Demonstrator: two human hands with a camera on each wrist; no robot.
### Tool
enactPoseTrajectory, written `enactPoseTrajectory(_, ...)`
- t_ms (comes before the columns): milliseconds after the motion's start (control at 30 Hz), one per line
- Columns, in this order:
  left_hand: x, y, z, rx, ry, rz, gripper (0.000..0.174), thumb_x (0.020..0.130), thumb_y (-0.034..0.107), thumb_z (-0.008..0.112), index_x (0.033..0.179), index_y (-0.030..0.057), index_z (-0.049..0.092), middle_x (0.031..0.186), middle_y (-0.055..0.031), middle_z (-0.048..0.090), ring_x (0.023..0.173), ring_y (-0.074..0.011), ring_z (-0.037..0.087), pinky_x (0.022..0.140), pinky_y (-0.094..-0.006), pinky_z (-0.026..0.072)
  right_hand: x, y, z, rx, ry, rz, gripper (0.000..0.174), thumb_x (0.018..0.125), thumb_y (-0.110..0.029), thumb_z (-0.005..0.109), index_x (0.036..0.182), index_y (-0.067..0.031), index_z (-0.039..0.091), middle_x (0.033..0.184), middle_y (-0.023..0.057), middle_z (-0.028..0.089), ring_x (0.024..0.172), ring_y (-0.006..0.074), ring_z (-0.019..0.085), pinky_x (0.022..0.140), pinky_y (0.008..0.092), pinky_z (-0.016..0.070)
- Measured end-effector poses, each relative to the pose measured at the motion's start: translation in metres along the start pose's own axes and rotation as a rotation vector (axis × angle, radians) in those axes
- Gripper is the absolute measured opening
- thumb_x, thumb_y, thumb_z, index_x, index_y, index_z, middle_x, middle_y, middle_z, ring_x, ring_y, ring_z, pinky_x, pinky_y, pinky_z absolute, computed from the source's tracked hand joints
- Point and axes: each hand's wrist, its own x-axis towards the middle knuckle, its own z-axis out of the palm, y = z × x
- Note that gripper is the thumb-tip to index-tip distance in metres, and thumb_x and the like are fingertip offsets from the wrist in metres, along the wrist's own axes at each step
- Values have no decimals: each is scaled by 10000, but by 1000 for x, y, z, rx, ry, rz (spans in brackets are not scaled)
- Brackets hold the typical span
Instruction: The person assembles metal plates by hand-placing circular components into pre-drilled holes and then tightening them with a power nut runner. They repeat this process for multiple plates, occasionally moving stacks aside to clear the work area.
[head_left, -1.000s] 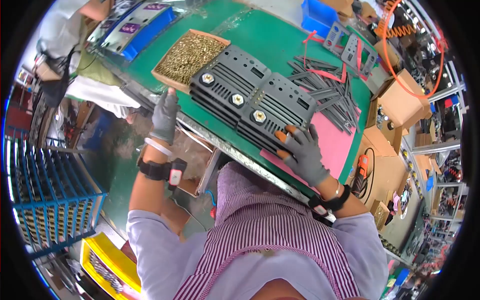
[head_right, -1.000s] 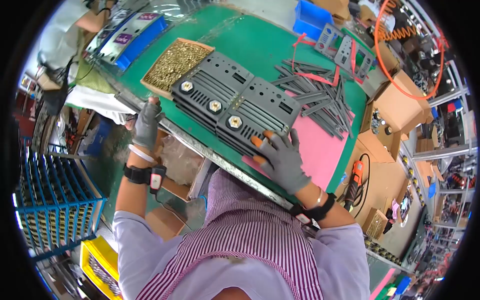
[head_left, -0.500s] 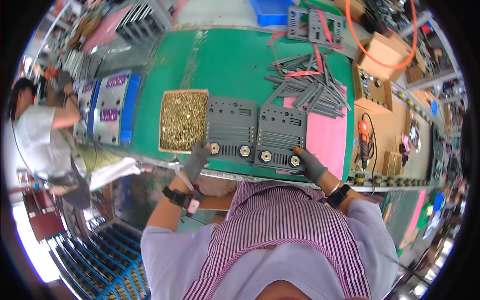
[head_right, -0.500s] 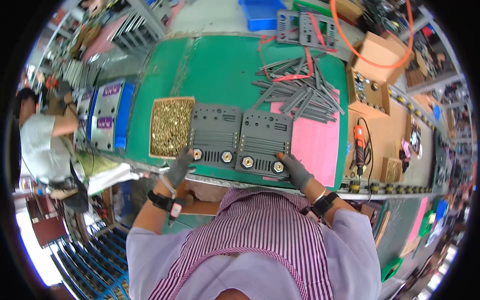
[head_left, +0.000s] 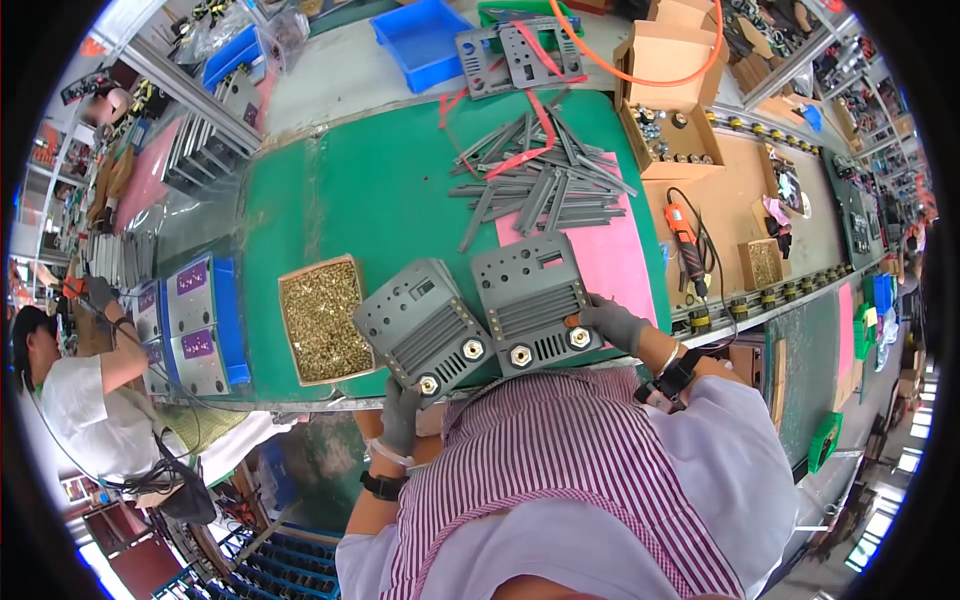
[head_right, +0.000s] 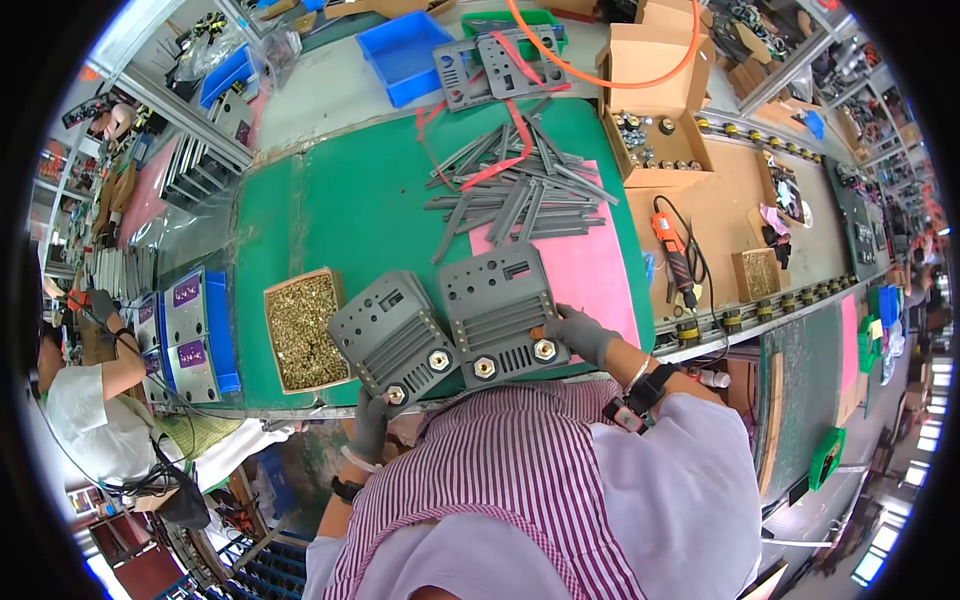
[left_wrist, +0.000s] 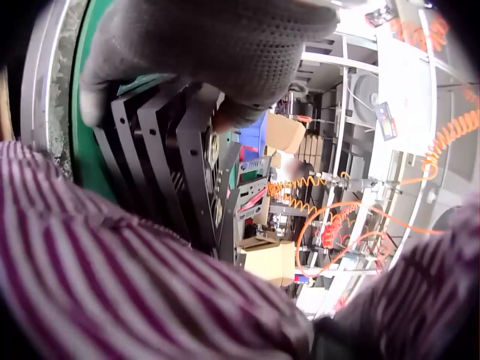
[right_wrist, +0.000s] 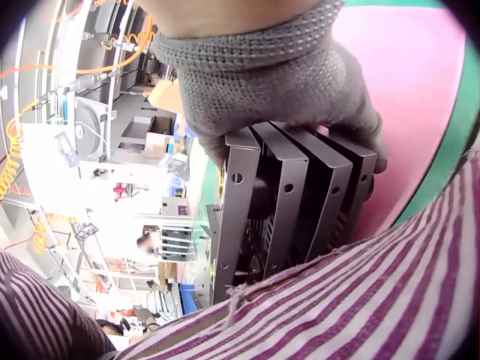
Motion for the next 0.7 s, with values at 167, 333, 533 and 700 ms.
enactPoseTrajectory(167,49,-16,-16,-56,-123,16,471,852,217,543,1243,-1,398,1140,-89,536,992,-181,559,838,-306,471,-19,1,-30,153,58,0,555,759,-96,593,1252,58,389,1110,130,552,963,191,577,809,281,487)
enactPoseTrajectory(333,57,18,-10,-308,-138,-172,495,824,196,610,1237,6,415,1144,-96,544,994,-192,575,838,-310,499,-37,8,-66,65,115,-127,572,761,-106,587,1266,66,380,1137,124,540,978,179,558,822,265,464)
enactPoseTrajectory(533,49,26,6,-305,-258,-150,528,802,135,607,1261,7,380,1147,-105,539,1031,-216,564,863,-327,491,-51,30,-90,294,109,-199,573,779,-86,587,1289,46,361,1084,117,569,986,164,551,832,272,450)
enactPoseTrajectory(700,45,13,53,-122,-196,-40,504,724,77,615,1185,-28,439,1079,-124,576,923,-222,581,821,-307,473,1,93,-131,461,71,-198,181,772,-98,588,917,10,593,824,76,621,706,152,601,651,256,497)
